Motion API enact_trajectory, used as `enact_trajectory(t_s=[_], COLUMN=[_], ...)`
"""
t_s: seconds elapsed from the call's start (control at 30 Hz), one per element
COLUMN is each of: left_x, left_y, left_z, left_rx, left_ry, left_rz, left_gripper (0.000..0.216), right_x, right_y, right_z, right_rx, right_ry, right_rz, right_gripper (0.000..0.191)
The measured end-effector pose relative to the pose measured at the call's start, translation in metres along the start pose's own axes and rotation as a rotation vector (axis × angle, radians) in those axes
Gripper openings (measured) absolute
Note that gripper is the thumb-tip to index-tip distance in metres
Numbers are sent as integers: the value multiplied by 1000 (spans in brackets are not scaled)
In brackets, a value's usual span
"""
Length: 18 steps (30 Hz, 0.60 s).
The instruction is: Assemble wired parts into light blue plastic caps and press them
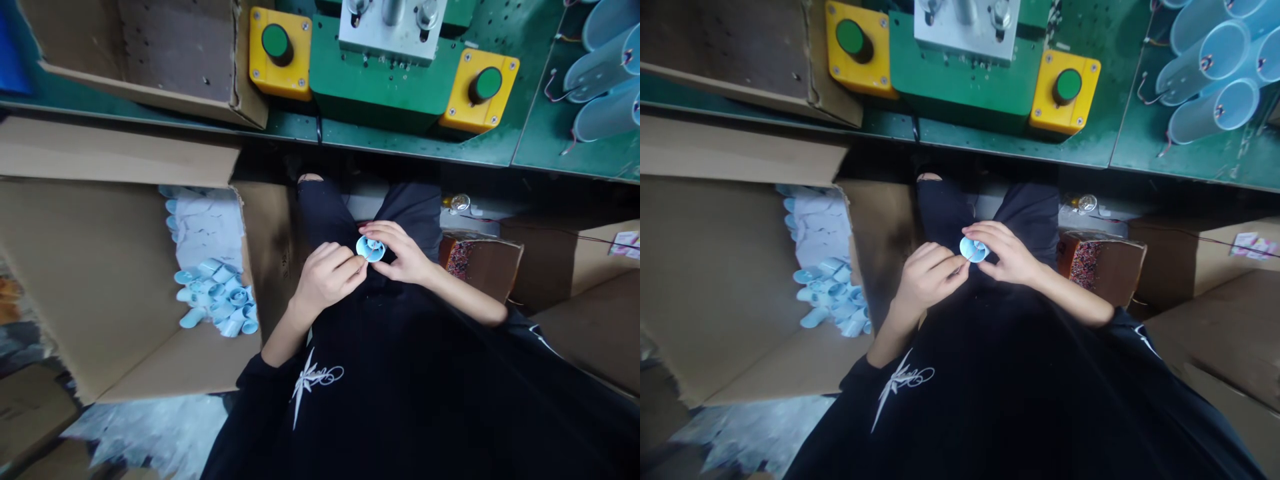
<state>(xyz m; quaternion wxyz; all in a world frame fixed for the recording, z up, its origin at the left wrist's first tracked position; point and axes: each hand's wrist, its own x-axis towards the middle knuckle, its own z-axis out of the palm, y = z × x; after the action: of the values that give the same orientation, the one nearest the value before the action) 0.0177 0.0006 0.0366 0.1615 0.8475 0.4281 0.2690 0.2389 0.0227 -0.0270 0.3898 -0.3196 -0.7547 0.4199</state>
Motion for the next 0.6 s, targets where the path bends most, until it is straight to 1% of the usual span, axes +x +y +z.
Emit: enact_trajectory(t_s=[0.1, 0.23, 0.3, 0.37, 0.47, 0.5, 0.53, 0.6], left_x=[2, 5, 6, 5, 3, 3, 3, 3], left_y=[2, 8, 10, 12, 14, 14, 13, 10], left_z=[3, 3, 4, 7, 15, 18, 21, 26], left_rx=[-38, -31, -6, 11, 39, 41, 33, -16], left_ry=[-82, -158, -181, -154, -46, -31, -37, -97], left_rz=[-26, -128, -171, -210, -300, -336, -373, -440], left_gripper=[10, 22, 24, 22, 18, 17, 18, 22], right_x=[0, 0, 0, -1, -3, -3, -3, -2], right_y=[0, 0, 0, 0, 0, 0, 0, 0], right_z=[1, 1, 1, 2, 3, 4, 4, 5], right_rx=[5, -49, -87, -108, -125, -132, -140, -153], right_ry=[-18, -14, -23, -29, -24, -28, -37, -58], right_rz=[-20, -25, -16, -2, 15, 22, 33, 64], right_gripper=[58, 53, 52, 53, 54, 53, 51, 48])
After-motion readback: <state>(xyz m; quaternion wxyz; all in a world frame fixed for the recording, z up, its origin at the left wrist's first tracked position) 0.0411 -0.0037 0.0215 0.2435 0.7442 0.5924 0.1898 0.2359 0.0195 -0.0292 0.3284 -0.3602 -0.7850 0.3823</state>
